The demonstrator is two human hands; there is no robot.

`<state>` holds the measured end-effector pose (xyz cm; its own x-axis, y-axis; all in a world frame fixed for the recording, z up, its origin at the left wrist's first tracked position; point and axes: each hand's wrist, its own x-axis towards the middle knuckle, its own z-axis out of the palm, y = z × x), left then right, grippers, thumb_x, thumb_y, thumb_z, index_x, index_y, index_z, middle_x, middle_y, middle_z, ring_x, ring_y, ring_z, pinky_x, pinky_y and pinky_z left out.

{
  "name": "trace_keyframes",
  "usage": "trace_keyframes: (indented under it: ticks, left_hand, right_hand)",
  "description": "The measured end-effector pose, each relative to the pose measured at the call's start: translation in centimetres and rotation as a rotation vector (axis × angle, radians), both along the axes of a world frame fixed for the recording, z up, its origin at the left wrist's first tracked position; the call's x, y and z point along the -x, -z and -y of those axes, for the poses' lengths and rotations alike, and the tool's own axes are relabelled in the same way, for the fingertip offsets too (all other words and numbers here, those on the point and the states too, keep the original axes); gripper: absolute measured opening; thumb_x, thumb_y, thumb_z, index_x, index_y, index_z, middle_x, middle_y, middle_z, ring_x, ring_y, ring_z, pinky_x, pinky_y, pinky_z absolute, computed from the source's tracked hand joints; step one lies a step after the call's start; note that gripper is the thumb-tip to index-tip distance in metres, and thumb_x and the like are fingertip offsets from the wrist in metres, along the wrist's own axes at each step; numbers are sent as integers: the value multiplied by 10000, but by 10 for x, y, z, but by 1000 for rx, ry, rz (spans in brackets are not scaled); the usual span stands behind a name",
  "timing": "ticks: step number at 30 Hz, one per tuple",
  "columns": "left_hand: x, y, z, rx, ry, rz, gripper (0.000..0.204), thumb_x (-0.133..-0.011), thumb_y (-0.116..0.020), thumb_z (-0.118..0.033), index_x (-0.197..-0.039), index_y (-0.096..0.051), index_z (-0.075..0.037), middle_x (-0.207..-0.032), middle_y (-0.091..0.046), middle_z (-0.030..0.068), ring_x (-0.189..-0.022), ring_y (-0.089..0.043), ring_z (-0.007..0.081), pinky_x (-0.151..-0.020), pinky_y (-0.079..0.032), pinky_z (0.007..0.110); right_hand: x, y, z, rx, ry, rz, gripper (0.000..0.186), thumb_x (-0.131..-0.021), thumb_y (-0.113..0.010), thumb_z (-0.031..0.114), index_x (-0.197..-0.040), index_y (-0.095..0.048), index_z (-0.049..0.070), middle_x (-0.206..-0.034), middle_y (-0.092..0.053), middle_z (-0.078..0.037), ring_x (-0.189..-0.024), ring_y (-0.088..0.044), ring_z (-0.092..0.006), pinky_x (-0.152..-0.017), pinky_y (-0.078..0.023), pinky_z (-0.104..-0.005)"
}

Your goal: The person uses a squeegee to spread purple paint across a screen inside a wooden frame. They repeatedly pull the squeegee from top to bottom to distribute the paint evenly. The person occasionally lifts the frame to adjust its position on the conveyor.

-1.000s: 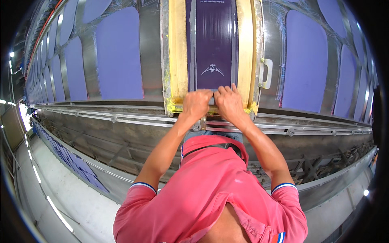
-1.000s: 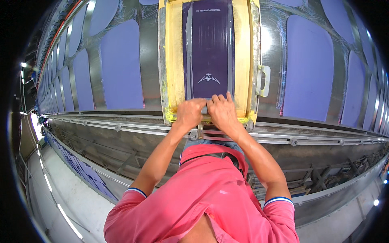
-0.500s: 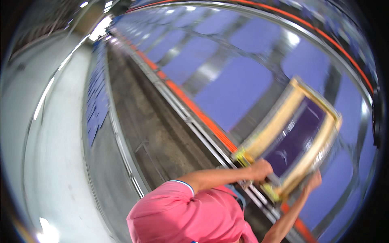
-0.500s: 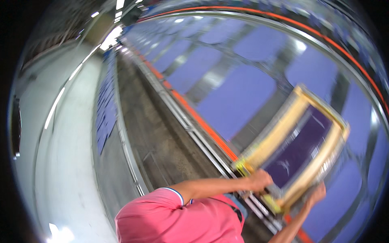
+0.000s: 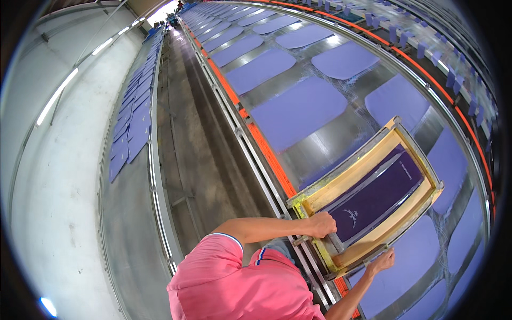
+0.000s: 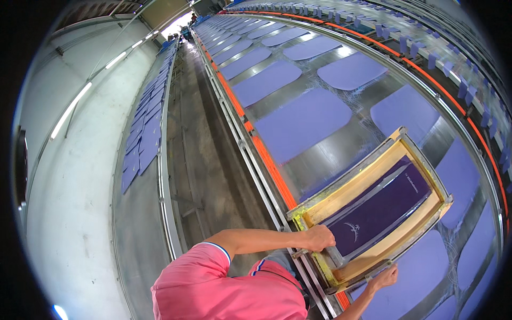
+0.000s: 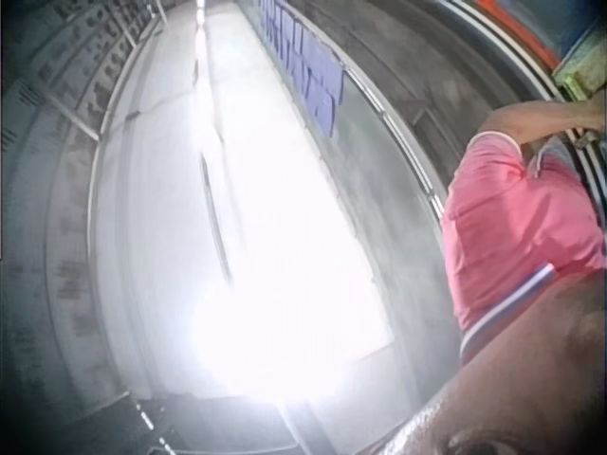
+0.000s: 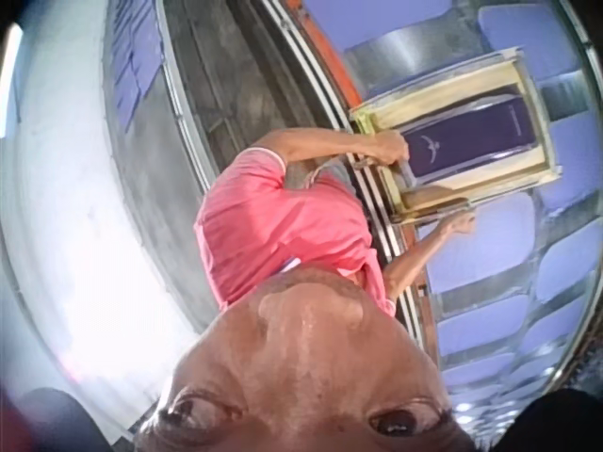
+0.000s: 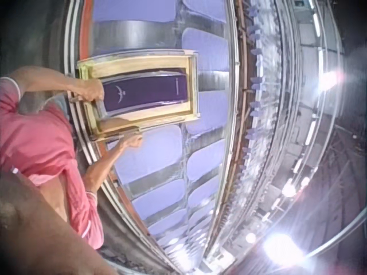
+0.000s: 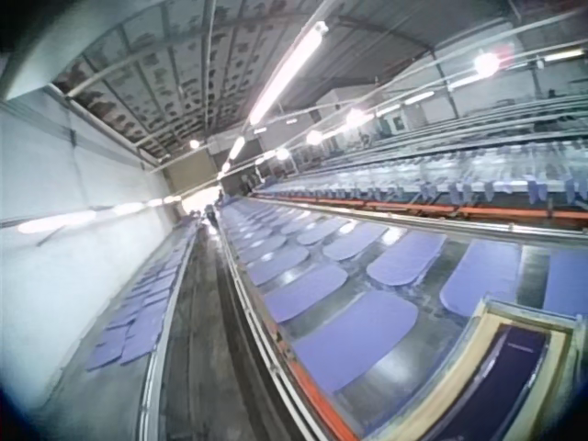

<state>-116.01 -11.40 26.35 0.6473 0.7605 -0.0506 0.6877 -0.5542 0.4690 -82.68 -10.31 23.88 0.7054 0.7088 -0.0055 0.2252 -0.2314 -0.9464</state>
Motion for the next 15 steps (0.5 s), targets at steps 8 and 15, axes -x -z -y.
trace_keyframes:
  ticks: [8,15]
  left_hand:
    - [34,3,-28,33,-15,6,58,-654,-687,-132,-698,-708,-101,-719,-700,136,-737,-709,338,-629,-551,458]
    - [66,24,-28,-4,-19,18,72,-709,-662,-158,-680,-707,-110,-710,-700,127,-713,-706,329,-621,-543,447]
  right_hand:
    - [32,11,-27,94,8,-53,384,-965,-528,250,-660,-448,31,-602,-343,20,-572,-321,-103,-508,-261,-316]
    - [61,33,-48,133,-35,45,365,-954,-502,231,-671,-415,17,-641,-328,0,-599,-300,-130,-528,-262,-348]
